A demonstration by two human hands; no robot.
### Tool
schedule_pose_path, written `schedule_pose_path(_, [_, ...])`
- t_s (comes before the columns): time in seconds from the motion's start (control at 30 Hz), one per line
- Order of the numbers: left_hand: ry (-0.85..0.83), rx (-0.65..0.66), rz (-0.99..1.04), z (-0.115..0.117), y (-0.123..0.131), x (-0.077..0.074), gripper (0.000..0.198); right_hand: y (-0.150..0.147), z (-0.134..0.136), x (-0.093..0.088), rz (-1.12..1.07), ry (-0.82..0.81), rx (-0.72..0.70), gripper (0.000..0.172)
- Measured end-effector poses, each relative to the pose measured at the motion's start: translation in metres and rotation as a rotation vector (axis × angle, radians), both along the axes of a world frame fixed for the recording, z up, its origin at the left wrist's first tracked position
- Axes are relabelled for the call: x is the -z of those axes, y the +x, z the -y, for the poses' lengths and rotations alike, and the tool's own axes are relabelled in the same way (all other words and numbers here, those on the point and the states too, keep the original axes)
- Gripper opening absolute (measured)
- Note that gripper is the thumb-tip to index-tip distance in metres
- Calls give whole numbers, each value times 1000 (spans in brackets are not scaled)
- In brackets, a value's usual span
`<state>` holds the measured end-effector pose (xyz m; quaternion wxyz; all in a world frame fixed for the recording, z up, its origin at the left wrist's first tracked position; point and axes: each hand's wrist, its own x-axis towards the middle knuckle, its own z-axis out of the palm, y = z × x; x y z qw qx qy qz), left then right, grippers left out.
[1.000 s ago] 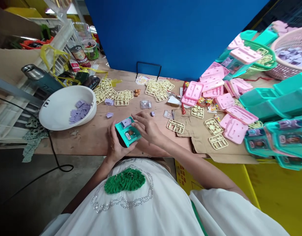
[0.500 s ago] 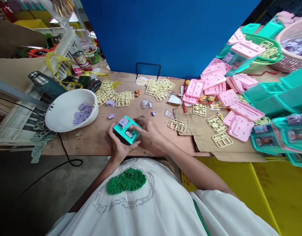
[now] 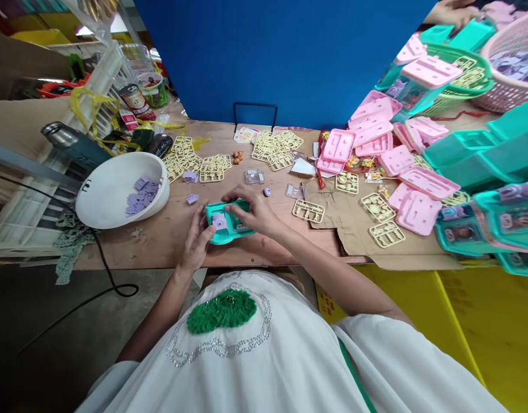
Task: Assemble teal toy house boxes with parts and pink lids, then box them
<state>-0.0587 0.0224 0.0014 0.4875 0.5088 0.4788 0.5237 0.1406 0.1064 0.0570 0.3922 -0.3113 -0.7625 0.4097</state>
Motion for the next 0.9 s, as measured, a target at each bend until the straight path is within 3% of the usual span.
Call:
schedule_pose_path(0.2, [-85,-107,102,-1,7,1,60,1,13,3,23,125,-110,48])
schedule_pose_path(0.4, [-95,-151,11,-2,8,7,53,-3,12,8,75,226,-82,45])
schedule_pose_path(0.57, [-93,-123,-65,3,11,7,55,-4,16,8,114,214,-104,44])
schedule_pose_path(0.7, [-25,-174,-119,4,14,5,53,-2,25,10,91,159,-77,47])
schedule_pose_path(0.77, [14,-226,-135,3,15,5,54,-1,30,14,63,77,19,58])
schedule_pose_path(0.9, [97,-252,-140,5,20,9,56,-2,38,25,-18,-210,188,101])
